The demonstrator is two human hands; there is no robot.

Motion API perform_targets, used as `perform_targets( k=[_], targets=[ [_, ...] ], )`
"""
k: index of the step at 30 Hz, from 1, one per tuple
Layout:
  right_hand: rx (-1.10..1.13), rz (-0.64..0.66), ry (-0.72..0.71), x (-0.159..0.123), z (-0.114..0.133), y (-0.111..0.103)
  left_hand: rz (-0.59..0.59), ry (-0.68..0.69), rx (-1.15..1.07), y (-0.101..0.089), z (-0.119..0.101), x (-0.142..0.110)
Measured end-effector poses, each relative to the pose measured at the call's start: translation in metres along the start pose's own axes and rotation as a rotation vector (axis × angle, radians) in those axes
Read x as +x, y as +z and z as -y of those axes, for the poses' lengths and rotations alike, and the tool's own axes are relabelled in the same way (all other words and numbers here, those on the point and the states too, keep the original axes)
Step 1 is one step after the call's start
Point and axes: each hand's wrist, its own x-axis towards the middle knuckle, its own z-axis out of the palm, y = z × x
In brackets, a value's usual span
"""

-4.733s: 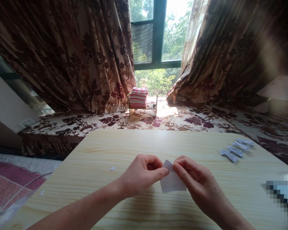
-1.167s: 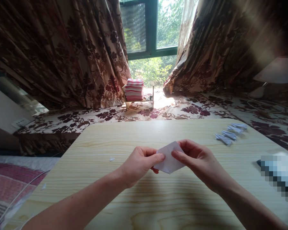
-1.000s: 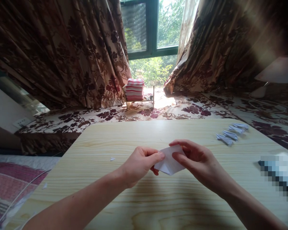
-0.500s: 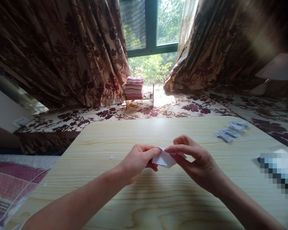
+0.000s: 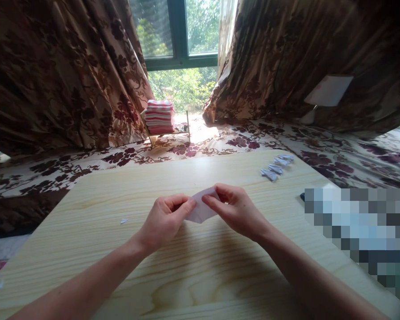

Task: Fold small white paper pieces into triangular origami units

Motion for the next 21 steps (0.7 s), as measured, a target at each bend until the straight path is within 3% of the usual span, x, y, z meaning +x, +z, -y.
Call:
perform_targets(
  k=[3,6,7,9,13,14,17,21],
  targets=[
    [-0.055,-0.043,0.000,0.002,0.003,-0.008,-0.055,0.012,0.014,0.002,0.008,0.005],
    [-0.157,-0.126,-0.012,-0.019,0.011,-0.037,-0.109,-0.018,0.006,0.001,0.014,0.007],
    [-0.215,-0.185,-0.014,-0.034,0.011,-0.053,-0.119,-0.028,-0.004,0.001,0.016,0.007],
    [-0.548,-0.362,-0.041,-0.074,0.003,-0.090,-0.128,-0.042,-0.043,0.001,0.017,0.006],
    [-1.057,-0.619,0.242,-0.160,-0.044,-0.160,-0.157,-0.067,-0.097,0.003,0.017,0.006],
    [-1.114,-0.578,0.330,-0.176,-0.057,-0.171,-0.169,-0.073,-0.105,0.004,0.017,0.007],
    [-1.154,-0.568,0.387,-0.200,-0.081,-0.179,-0.206,-0.082,-0.121,0.007,0.017,0.008],
    [-1.153,-0.653,0.327,-0.193,-0.080,-0.161,-0.269,-0.081,-0.104,0.010,0.016,0.010]
  ],
)
